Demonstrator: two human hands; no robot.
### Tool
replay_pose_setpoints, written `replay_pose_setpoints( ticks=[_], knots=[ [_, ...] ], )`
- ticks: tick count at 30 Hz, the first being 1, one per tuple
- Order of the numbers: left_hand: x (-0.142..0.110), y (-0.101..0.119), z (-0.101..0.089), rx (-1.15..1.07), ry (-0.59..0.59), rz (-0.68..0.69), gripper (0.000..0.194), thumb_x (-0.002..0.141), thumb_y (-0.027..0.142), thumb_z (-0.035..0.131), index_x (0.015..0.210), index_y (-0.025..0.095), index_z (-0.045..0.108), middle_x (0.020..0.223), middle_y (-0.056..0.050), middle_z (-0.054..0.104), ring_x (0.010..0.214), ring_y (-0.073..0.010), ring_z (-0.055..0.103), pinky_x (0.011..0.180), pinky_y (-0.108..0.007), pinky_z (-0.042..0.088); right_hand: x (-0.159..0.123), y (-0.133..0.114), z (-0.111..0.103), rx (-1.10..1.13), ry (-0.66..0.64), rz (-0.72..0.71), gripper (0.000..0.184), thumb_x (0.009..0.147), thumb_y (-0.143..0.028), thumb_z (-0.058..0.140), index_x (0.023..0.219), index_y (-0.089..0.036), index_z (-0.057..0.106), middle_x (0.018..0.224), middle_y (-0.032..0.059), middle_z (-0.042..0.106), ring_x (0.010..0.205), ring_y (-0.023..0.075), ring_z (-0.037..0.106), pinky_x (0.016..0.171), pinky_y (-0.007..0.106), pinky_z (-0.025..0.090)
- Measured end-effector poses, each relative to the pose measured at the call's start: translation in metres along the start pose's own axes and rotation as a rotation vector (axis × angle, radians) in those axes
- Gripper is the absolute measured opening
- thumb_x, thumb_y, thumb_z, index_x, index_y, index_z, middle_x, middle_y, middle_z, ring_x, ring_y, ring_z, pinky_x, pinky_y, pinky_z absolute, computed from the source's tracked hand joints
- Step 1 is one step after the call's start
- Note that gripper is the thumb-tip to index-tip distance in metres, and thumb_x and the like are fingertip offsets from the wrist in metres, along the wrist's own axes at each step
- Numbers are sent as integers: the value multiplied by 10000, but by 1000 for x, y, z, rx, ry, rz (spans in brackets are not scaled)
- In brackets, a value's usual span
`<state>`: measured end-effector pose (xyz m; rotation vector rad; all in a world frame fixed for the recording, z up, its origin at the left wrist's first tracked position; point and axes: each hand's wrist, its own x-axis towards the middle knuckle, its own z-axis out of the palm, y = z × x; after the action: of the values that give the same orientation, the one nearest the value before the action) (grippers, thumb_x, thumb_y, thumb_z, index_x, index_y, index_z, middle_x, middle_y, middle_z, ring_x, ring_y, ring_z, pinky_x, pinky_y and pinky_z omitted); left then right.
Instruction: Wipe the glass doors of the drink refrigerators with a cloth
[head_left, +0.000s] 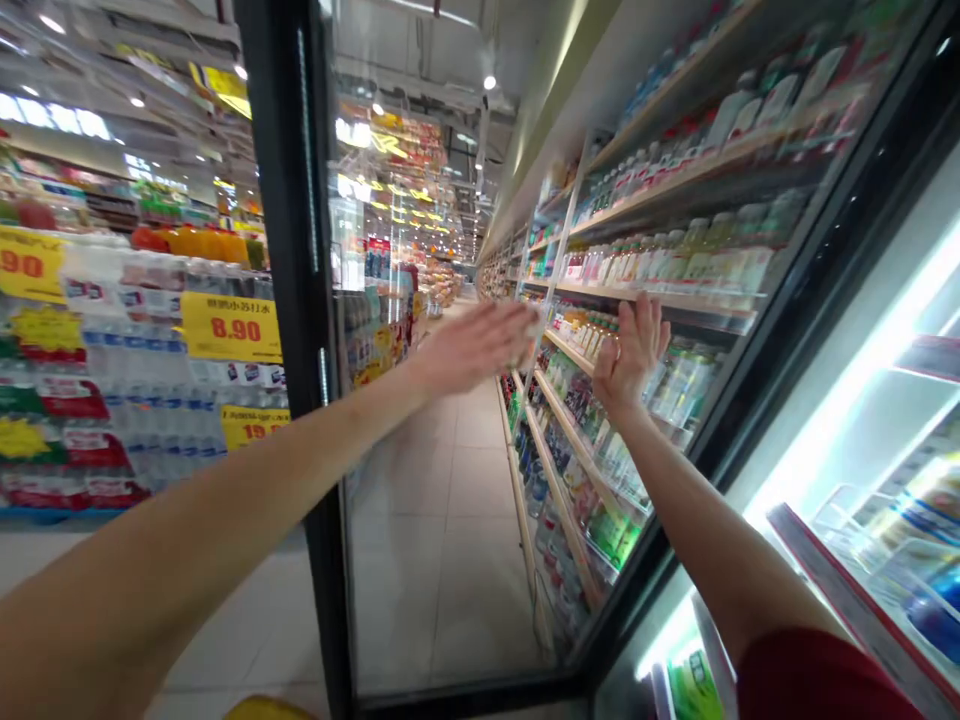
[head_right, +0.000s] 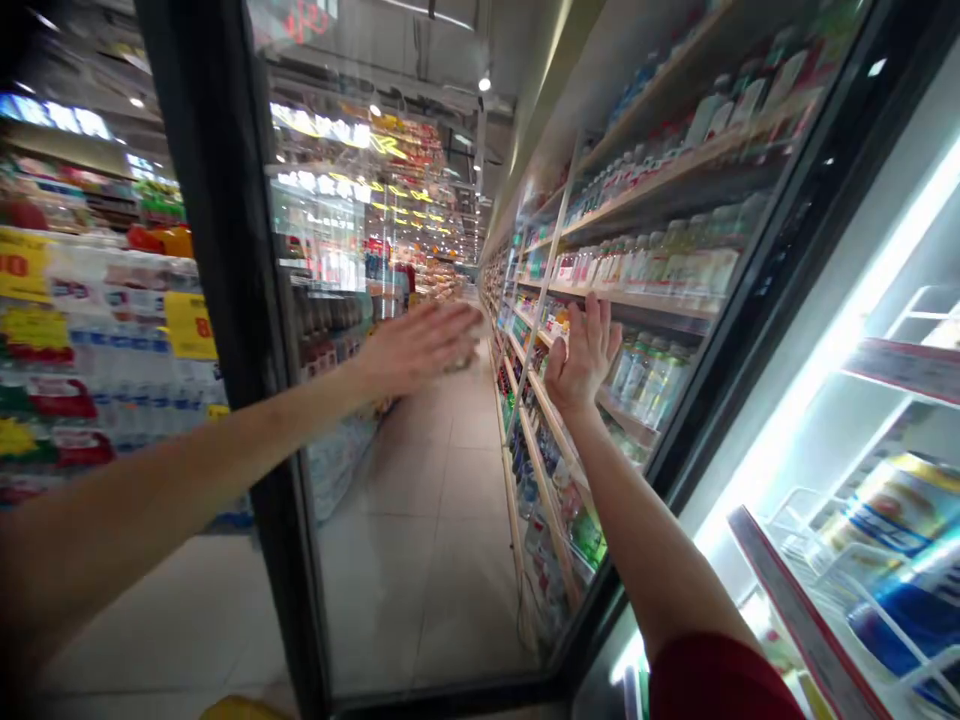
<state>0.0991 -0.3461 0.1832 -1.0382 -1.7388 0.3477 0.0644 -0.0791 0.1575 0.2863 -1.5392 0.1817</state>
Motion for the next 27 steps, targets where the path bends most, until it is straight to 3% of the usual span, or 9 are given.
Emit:
replay_pose_setpoints(
  ticks=[2,4,9,14,15,19,20,25,27],
  knots=[
    [-2,-15,-6,45,140,-251,407,919,322,316,1282,149,378,1460,-75,267,1367,-224,122,1098,-482,175,1,-1,0,-10,-11,9,501,845,-308,305,1321,-171,383,1404,126,362,1352,241,227,1054,517,188],
    [-11,-16,-6,79,224,-317,390,907,315,351,1250,138,409,1461,-89,259,1370,-241,95,1090,-489,191,1,-2,1,-3,-2,10,496,846,-303,301,1317,-176,388,1401,120,367,1352,238,228,1056,514,189],
    [-62,10,4,69,72,133,381,857,198,447,1234,254,439,1377,7,424,1351,-125,196,1112,-311,231,2,-2,1,20,1,13,493,840,-289,313,1317,-189,393,1396,113,378,1344,243,248,1059,504,184],
    [-96,3,-1,196,233,-418,490,825,224,497,1301,231,378,1425,-103,335,1359,-232,169,1073,-470,281,2,-3,-1,25,19,16,493,829,-291,340,1302,-176,416,1392,124,385,1332,261,274,1053,505,199],
    [-102,8,0,197,236,-402,491,818,220,508,1295,224,387,1418,-109,345,1358,-237,169,1068,-467,290,2,-3,-1,29,27,14,490,830,-293,344,1297,-170,424,1388,127,390,1330,262,276,1053,504,201],
    [-125,42,12,115,37,57,391,816,208,524,1198,276,479,1363,-15,441,1329,-141,264,1108,-342,235,2,-4,-2,27,48,-2,482,827,-300,360,1273,-143,456,1371,140,415,1319,265,302,1049,500,218],
    [-127,44,14,106,22,66,371,815,209,528,1178,275,494,1357,-10,448,1323,-134,277,1113,-340,220,1,-4,-2,26,53,-4,480,827,-300,362,1267,-137,464,1366,143,422,1316,265,308,1048,497,223],
    [-120,26,4,161,254,-474,428,805,207,532,1225,181,453,1400,-156,358,1353,-254,179,1061,-478,278,1,-3,0,34,61,19,480,828,-307,354,1258,-131,475,1357,145,434,1309,266,320,1048,494,225],
    [-124,33,6,145,216,-407,472,800,205,532,1259,188,424,1397,-153,363,1350,-248,191,1058,-460,292,1,-3,0,37,60,22,480,829,-309,354,1260,-135,472,1358,141,433,1310,265,319,1051,495,220]
  ],
)
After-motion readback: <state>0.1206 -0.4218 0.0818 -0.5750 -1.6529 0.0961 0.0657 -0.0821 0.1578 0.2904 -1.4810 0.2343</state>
